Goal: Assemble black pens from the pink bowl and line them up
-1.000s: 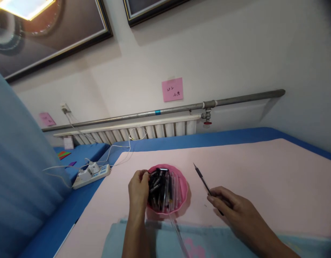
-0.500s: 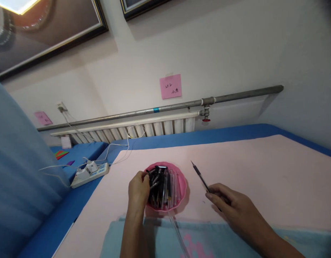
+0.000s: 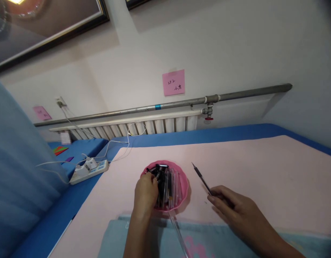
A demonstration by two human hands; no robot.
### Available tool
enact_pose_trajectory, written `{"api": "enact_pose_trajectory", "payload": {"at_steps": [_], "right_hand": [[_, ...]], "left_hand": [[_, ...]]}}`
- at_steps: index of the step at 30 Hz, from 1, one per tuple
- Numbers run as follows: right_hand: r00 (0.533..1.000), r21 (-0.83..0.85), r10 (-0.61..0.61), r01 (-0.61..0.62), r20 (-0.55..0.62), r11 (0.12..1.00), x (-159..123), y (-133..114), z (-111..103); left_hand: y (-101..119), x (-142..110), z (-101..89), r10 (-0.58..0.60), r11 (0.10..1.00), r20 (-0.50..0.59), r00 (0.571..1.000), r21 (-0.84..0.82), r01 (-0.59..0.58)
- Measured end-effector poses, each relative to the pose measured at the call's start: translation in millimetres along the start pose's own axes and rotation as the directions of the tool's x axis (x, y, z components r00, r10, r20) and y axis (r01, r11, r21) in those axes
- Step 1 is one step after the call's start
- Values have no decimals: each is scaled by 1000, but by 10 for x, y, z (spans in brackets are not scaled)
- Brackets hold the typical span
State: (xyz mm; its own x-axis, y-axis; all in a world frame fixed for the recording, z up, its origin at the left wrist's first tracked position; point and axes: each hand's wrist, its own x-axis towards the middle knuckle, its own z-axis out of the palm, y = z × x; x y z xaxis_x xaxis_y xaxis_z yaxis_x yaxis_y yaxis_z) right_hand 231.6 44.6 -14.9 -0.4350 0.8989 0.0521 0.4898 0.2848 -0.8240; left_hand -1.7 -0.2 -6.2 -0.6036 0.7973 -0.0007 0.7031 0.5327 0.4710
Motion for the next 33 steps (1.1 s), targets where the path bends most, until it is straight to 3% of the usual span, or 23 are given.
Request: {"api": "enact_pose_trajectory", "payload": {"at_steps": [10,15,19,23,33], "right_hand": [[1000,-63,-13,13,6,998,-26,-48,17],[999,-69,-29,31,27,997,-10,4,19],[1000,-69,-18,20,22,997,-3,13,15],[1000,-76,-29,30,5,997,-12,-7,11],[999,-45,-27,26,-25,999,-1,-26,-14]], "left_hand": [[127,-81,65,66,997,72,995,35,-69],[183,-92,101,109,991,60,992,-84,-104],[22,-18,-46,-15,987,-95,995,-163,0],[-221,77,-191,-152,982,-245,958,-148,118],[-365,275,26,-130,991,-154,980,14,134]]}}
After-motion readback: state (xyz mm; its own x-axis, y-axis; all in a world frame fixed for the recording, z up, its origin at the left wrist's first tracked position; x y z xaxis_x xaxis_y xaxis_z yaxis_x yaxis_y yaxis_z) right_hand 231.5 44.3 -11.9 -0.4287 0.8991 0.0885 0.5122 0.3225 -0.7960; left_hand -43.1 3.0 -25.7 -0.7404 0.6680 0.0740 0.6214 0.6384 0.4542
